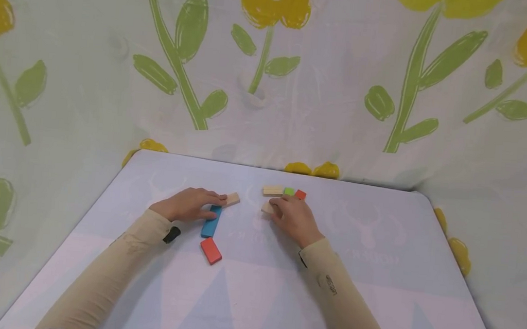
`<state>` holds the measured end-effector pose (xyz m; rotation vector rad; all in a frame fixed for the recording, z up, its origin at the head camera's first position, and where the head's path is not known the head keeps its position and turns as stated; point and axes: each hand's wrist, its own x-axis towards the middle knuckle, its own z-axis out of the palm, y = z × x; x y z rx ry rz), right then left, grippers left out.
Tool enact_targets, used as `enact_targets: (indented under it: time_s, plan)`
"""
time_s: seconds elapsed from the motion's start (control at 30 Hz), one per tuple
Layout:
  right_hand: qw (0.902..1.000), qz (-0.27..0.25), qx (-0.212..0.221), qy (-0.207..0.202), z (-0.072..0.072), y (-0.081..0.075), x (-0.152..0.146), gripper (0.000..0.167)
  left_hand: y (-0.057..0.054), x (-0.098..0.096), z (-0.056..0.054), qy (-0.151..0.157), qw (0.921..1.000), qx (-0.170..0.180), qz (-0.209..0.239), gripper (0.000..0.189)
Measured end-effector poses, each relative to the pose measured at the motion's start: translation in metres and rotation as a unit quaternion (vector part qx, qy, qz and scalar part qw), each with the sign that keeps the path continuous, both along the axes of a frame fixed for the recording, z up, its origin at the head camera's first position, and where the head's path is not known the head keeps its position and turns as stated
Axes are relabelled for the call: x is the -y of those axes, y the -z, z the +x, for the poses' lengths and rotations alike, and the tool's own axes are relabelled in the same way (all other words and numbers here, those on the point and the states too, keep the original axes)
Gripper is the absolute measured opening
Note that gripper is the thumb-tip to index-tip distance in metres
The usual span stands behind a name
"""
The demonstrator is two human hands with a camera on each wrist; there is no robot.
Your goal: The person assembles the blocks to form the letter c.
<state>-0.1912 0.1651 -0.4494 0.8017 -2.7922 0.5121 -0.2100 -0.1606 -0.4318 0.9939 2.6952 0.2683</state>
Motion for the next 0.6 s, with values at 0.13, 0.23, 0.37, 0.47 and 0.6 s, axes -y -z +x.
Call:
enact_targets:
  time_s: [0.13, 0.23, 0.37, 0.47, 0.6]
  plan:
    - [0.9989, -0.036, -0.026, -0.015, 0.006, -0.004, -0.002, 0.034, 0.002, 0.0, -0.001, -0.004, 1.0, 0.003, 0.002, 0.051]
    - [0.9983, -0.042, -0.035, -0.021, 0.012, -0.007, -0.001, 0.034, 0.003, 0.001, -0.001, -0.007, 1.0, 0.004, 0.002, 0.051]
    - [0.9982, -0.044, -0.026, -0.029, 0.021, -0.009, 0.002, 0.034, 0.003, 0.0, -0.001, -0.01, 0.9999, 0.01, 0.0, 0.051]
    - [0.9976, -0.053, -0.016, -0.041, 0.028, -0.01, 0.004, 0.034, 0.003, -0.001, -0.001, -0.013, 0.9998, 0.011, 0.001, 0.051]
    - [0.9956, -0.066, -0.007, -0.066, 0.04, -0.011, 0.008, 0.033, 0.003, -0.001, -0.002, -0.015, 0.9998, 0.01, -0.003, 0.052]
